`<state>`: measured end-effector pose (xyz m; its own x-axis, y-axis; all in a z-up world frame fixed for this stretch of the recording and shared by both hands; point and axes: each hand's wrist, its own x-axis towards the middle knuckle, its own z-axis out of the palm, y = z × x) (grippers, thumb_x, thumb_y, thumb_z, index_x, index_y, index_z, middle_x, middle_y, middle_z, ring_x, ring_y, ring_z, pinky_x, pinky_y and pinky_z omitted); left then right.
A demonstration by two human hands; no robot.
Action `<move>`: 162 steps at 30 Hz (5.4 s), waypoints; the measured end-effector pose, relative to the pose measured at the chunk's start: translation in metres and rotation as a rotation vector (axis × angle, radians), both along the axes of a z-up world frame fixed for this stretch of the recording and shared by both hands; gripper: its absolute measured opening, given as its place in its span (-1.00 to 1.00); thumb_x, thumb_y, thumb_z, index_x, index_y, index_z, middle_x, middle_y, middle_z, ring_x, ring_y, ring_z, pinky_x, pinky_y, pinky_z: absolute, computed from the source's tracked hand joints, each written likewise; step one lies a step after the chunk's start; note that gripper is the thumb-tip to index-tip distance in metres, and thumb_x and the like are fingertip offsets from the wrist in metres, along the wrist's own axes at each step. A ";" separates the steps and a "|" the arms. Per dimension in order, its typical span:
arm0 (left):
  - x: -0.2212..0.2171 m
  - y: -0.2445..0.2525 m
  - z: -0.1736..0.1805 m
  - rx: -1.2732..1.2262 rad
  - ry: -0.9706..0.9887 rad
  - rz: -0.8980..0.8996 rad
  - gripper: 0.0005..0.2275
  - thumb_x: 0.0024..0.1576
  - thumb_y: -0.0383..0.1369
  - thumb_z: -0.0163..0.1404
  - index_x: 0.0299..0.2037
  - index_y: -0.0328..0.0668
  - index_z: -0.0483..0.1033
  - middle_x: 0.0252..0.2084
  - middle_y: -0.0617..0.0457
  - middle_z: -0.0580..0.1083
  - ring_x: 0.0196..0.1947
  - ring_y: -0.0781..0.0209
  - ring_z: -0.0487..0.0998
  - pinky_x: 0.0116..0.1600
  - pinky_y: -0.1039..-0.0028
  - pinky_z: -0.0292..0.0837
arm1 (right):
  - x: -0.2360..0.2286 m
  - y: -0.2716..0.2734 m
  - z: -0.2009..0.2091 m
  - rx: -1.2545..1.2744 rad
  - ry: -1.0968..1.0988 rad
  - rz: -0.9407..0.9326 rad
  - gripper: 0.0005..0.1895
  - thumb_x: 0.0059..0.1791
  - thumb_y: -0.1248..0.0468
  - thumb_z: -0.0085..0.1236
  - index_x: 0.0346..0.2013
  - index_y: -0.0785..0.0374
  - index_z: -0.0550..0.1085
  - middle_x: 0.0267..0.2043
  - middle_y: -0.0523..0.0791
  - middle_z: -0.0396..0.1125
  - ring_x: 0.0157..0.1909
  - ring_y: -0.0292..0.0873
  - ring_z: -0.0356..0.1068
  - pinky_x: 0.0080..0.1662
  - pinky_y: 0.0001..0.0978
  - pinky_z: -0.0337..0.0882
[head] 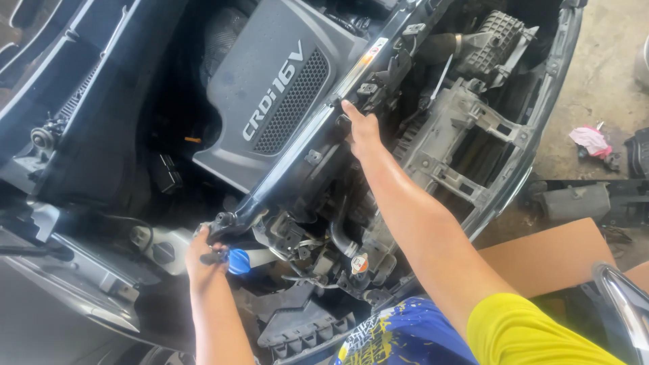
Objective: Removing the upper radiator support bracket and associated components from the front of a vehicle.
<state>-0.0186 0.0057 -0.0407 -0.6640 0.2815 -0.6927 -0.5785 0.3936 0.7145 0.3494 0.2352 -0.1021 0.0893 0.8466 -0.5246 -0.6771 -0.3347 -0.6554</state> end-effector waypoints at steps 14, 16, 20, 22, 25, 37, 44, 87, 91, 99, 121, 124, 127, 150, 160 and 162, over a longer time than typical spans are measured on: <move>-0.007 0.009 0.009 0.046 0.075 -0.081 -0.78 0.21 -0.30 0.09 -0.14 -0.35 0.47 -0.42 0.01 0.43 -0.61 0.31 0.38 -0.57 0.49 0.32 | 0.140 -0.054 -0.002 -0.031 -0.395 0.632 -0.43 0.03 0.12 0.18 0.23 0.39 0.32 0.01 0.11 0.41 -0.10 0.06 0.52 -0.07 -0.10 0.55; -0.003 0.008 0.015 0.064 0.066 -0.066 -0.79 0.20 -0.31 0.08 -0.15 -0.34 0.47 -0.40 0.01 0.44 -0.60 0.31 0.38 -0.57 0.49 0.30 | 0.158 -0.080 -0.003 -0.043 -0.403 0.597 -0.44 0.02 0.14 0.18 0.22 0.37 0.32 -0.01 0.09 0.41 -0.10 0.03 0.51 -0.07 -0.11 0.54; 0.002 0.008 0.022 0.036 0.069 -0.062 -0.80 0.19 -0.32 0.09 -0.15 -0.31 0.47 -0.36 0.00 0.43 -0.60 0.33 0.37 -0.56 0.51 0.29 | 0.178 -0.136 -0.002 -0.086 -0.420 0.552 -0.50 0.02 0.17 0.16 0.18 0.38 0.35 -0.06 0.05 0.44 -0.12 -0.03 0.49 -0.10 -0.18 0.51; -0.002 0.003 0.010 0.041 0.079 -0.083 -0.80 0.19 -0.31 0.09 -0.15 -0.31 0.47 -0.35 0.01 0.44 -0.60 0.32 0.36 -0.57 0.50 0.28 | 0.179 -0.163 -0.010 -0.088 -0.424 0.584 -0.52 0.03 0.18 0.15 0.16 0.40 0.38 -0.07 0.04 0.45 -0.14 -0.06 0.49 -0.12 -0.21 0.51; -0.001 -0.007 -0.002 0.046 0.110 -0.100 -0.78 0.20 -0.29 0.09 -0.15 -0.32 0.49 -0.34 0.02 0.45 -0.59 0.32 0.37 -0.56 0.50 0.30 | 0.171 -0.204 -0.019 -0.102 -0.449 0.674 -0.55 0.02 0.20 0.15 0.12 0.43 0.42 -0.09 0.00 0.46 -0.16 -0.11 0.49 -0.15 -0.25 0.51; 0.040 -0.050 -0.006 0.042 0.207 -0.116 -0.79 0.24 -0.27 0.06 -0.25 -0.30 0.45 -0.51 0.01 0.37 -0.67 0.27 0.33 -0.61 0.45 0.18 | 0.136 -0.202 -0.021 0.049 -0.576 0.692 -0.49 -0.03 0.23 0.22 0.18 0.35 0.41 -0.02 -0.04 0.46 -0.07 -0.21 0.46 -0.06 -0.37 0.48; 0.078 -0.054 0.032 -0.050 0.340 -0.103 -0.80 0.25 -0.28 0.05 -0.26 -0.28 0.41 -0.56 0.03 0.36 -0.69 0.25 0.33 -0.63 0.40 0.20 | 0.149 -0.028 -0.051 0.171 -0.722 -0.066 -0.46 -0.01 0.12 0.27 0.14 0.41 0.41 0.05 -0.03 0.45 0.08 -0.15 0.44 0.11 -0.31 0.41; 0.001 -0.050 -0.063 -0.191 0.141 -0.044 -0.78 0.27 -0.22 0.01 -0.16 -0.23 0.44 -0.42 0.04 0.37 -0.57 0.27 0.38 -0.50 0.41 0.29 | 0.133 0.147 -0.021 -0.173 -0.579 -0.229 -0.16 -0.19 0.29 0.49 0.23 0.50 0.21 0.08 0.03 0.29 0.05 -0.11 0.35 0.03 -0.32 0.36; 0.008 -0.028 -0.074 -0.267 0.098 0.011 -0.81 0.27 -0.29 0.06 -0.15 -0.29 0.44 -0.43 0.04 0.35 -0.58 0.29 0.29 -0.50 0.42 0.21 | 0.148 0.140 0.003 -0.128 -0.386 -0.217 -0.27 -0.21 0.27 0.33 0.20 0.51 0.35 0.03 0.08 0.44 -0.03 -0.06 0.48 -0.04 -0.28 0.46; 0.014 -0.002 -0.063 -0.215 0.096 0.054 -0.84 0.28 -0.34 0.02 -0.16 -0.32 0.42 -0.41 0.06 0.42 -0.56 0.30 0.33 -0.49 0.45 0.22 | 0.170 0.149 -0.046 -0.037 -0.519 -0.162 -0.09 -0.13 0.23 0.54 0.28 0.58 0.14 0.14 0.04 0.29 0.13 -0.15 0.37 0.10 -0.36 0.39; 0.041 -0.021 -0.046 -0.137 0.150 -0.076 -0.70 0.32 -0.42 -0.15 0.22 -0.15 0.48 -0.19 0.05 0.42 -0.49 0.34 0.27 -0.41 0.45 0.25 | 0.178 0.078 -0.026 0.027 -0.295 0.262 -0.50 -0.01 -0.02 0.21 0.08 0.23 0.43 -0.03 -0.10 0.49 -0.11 -0.15 0.51 -0.06 -0.19 0.49; 0.040 -0.019 -0.046 -0.189 0.170 -0.081 -0.71 0.32 -0.42 -0.16 0.21 -0.12 0.49 -0.19 0.05 0.42 -0.49 0.33 0.29 -0.41 0.45 0.25 | 0.173 0.077 -0.029 -0.005 -0.241 0.233 -0.49 -0.03 -0.03 0.22 0.06 0.24 0.44 -0.04 -0.09 0.49 -0.11 -0.15 0.51 -0.08 -0.16 0.51; 0.018 -0.026 -0.068 -0.166 0.157 -0.073 -0.72 0.32 -0.44 -0.16 0.19 -0.09 0.49 -0.19 0.06 0.42 -0.49 0.35 0.31 -0.41 0.49 0.26 | 0.168 0.074 -0.031 -0.051 -0.201 0.223 -0.47 -0.05 -0.04 0.24 0.05 0.24 0.43 -0.03 -0.08 0.48 -0.11 -0.13 0.51 -0.09 -0.15 0.53; 0.048 -0.081 -0.053 0.049 0.043 -0.101 -0.61 0.23 -0.55 -0.14 0.29 -0.46 0.36 0.11 -0.20 0.51 -0.05 0.05 0.71 -0.38 0.51 0.33 | 0.164 0.046 -0.031 -0.059 -0.183 0.584 -0.58 0.05 0.12 0.15 0.00 0.45 0.45 -0.11 0.04 0.46 -0.25 0.00 0.52 -0.16 -0.13 0.60; 0.106 -0.076 0.082 -0.133 -0.083 -0.385 -0.66 0.28 -0.45 -0.23 0.24 -0.19 0.39 -0.13 -0.18 0.58 -0.66 0.45 0.17 -0.58 0.58 0.07 | 0.152 0.084 -0.044 0.002 -0.083 0.410 -0.71 0.11 0.19 0.14 -0.10 0.42 0.44 -0.19 0.02 0.44 -0.24 0.02 0.52 -0.20 -0.15 0.58; 0.102 -0.085 0.069 -0.170 -0.070 -0.428 -0.67 0.27 -0.44 -0.21 0.23 -0.18 0.39 -0.15 -0.16 0.58 -0.68 0.45 0.16 -0.61 0.58 -0.01 | 0.150 0.096 -0.042 0.038 -0.066 0.397 -0.72 0.12 0.20 0.13 -0.09 0.43 0.43 -0.19 0.02 0.43 -0.23 0.01 0.52 -0.20 -0.14 0.58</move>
